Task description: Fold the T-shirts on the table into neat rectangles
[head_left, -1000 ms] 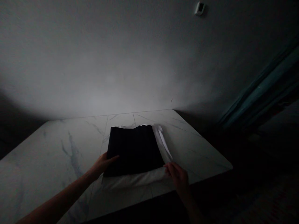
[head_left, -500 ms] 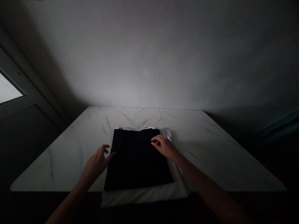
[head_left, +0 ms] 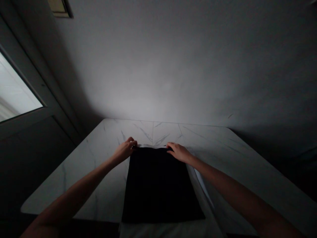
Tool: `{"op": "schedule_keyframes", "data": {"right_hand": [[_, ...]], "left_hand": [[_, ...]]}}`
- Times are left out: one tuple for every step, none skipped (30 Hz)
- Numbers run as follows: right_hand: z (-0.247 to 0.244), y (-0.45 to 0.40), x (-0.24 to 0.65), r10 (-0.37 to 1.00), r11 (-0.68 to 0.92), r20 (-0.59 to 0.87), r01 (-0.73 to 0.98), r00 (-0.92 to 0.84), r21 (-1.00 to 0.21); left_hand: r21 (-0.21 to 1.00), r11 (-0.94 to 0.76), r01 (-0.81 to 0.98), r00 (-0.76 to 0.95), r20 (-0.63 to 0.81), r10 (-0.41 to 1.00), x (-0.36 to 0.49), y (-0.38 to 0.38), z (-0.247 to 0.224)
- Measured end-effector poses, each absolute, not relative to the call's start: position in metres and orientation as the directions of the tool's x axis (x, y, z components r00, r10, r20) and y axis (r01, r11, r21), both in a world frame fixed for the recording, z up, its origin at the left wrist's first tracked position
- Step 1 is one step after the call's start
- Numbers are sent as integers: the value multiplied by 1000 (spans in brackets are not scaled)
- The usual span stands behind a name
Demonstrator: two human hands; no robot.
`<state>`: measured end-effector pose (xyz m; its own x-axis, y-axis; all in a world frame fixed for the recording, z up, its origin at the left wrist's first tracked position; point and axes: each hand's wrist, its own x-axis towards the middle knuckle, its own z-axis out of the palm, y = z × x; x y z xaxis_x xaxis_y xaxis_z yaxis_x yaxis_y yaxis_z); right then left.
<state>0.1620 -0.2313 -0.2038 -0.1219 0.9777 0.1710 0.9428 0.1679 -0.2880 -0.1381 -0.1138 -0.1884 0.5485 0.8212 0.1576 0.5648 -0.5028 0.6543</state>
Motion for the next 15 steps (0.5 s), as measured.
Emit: {"op": "schedule_keyframes", "data": {"right_hand": [[-195,-222,158,983,161,132,941,-127,-298],[-183,-209,154,988,147,97,940,-123,-306],[-167,-194,150,990,134,82,941,-114,-312],[-148,-177,146,993,110,85,940,-87,-323],[-126,-157,143,988,108,142,935,-63,-337],[-101,-137,140,968,117,248,931,-30,-346],[-75,-117,137,925,123,380,927,22,-354],[-48,-98,135,856,139,512,923,70,-359],[-22,-80,132,772,160,626,918,113,-363],[1,-64,129,690,194,712,914,130,-355],[20,-50,124,620,225,772,911,139,-345],[34,-39,117,565,255,813,907,141,-335],[43,-31,107,527,292,840,901,129,-321],[46,-26,95,502,332,858,892,110,-309],[43,-25,81,489,376,868,878,85,-298]], "left_hand": [[682,-462,567,548,106,830,-137,-104,-177],[698,-415,583,536,53,842,-136,-93,-161],[700,-374,608,516,10,857,-135,-80,-141],[683,-348,642,475,1,880,-134,-66,-116],[645,-357,675,421,61,905,-134,-52,-88],[592,-398,701,383,158,910,-135,-40,-57],[521,-450,725,363,266,893,-138,-30,-25],[450,-491,746,336,382,861,-142,-22,7],[395,-530,750,322,482,815,-149,-16,37],[372,-548,749,290,560,776,-157,-13,63],[365,-564,741,261,618,742,-167,-11,85],[361,-591,721,246,665,705,-177,-11,101],[361,-617,699,235,699,676,-188,-10,112],[362,-642,676,234,720,653,-200,-10,117],[368,-658,657,234,730,642,-212,-10,116]]}}
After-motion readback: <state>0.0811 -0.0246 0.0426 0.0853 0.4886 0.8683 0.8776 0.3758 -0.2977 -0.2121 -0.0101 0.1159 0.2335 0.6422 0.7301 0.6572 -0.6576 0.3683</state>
